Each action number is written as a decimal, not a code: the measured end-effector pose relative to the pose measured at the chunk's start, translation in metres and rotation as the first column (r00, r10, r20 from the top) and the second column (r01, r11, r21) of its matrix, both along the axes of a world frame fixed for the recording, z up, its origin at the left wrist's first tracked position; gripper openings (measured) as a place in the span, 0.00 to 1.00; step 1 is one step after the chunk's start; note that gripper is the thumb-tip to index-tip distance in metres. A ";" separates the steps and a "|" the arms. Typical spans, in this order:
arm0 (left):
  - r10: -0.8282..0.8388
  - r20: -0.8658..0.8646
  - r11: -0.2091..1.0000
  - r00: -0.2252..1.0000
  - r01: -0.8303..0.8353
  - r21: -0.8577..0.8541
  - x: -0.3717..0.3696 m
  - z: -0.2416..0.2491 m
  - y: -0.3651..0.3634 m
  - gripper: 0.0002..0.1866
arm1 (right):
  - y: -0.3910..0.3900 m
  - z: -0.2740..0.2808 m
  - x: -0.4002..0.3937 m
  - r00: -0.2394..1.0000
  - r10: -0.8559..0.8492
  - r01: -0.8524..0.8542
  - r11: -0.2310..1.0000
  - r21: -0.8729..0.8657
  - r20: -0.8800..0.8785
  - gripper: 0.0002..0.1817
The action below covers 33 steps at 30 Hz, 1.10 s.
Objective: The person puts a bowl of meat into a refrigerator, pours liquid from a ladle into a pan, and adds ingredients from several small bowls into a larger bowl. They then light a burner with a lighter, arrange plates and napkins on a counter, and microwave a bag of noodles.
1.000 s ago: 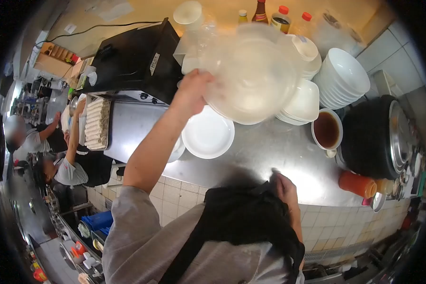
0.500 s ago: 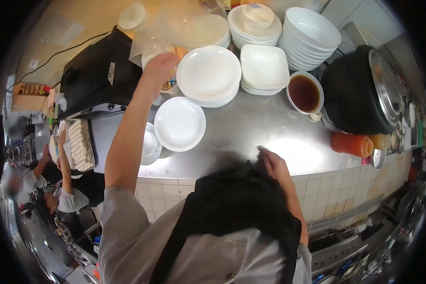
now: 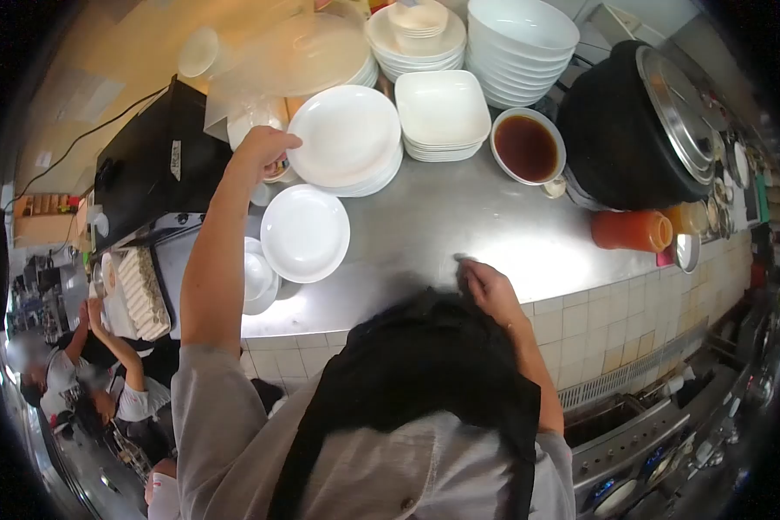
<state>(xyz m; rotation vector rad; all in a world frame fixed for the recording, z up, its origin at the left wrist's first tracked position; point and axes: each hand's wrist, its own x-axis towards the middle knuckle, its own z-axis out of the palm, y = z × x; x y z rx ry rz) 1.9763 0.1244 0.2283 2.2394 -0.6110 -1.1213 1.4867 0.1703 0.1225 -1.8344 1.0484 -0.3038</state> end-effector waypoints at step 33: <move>-0.155 -0.701 0.736 0.696 -0.392 -0.552 -0.217 0.009 0.116 0.34 | -0.018 0.061 0.034 0.733 -0.510 0.059 0.707 0.705 0.450 0.23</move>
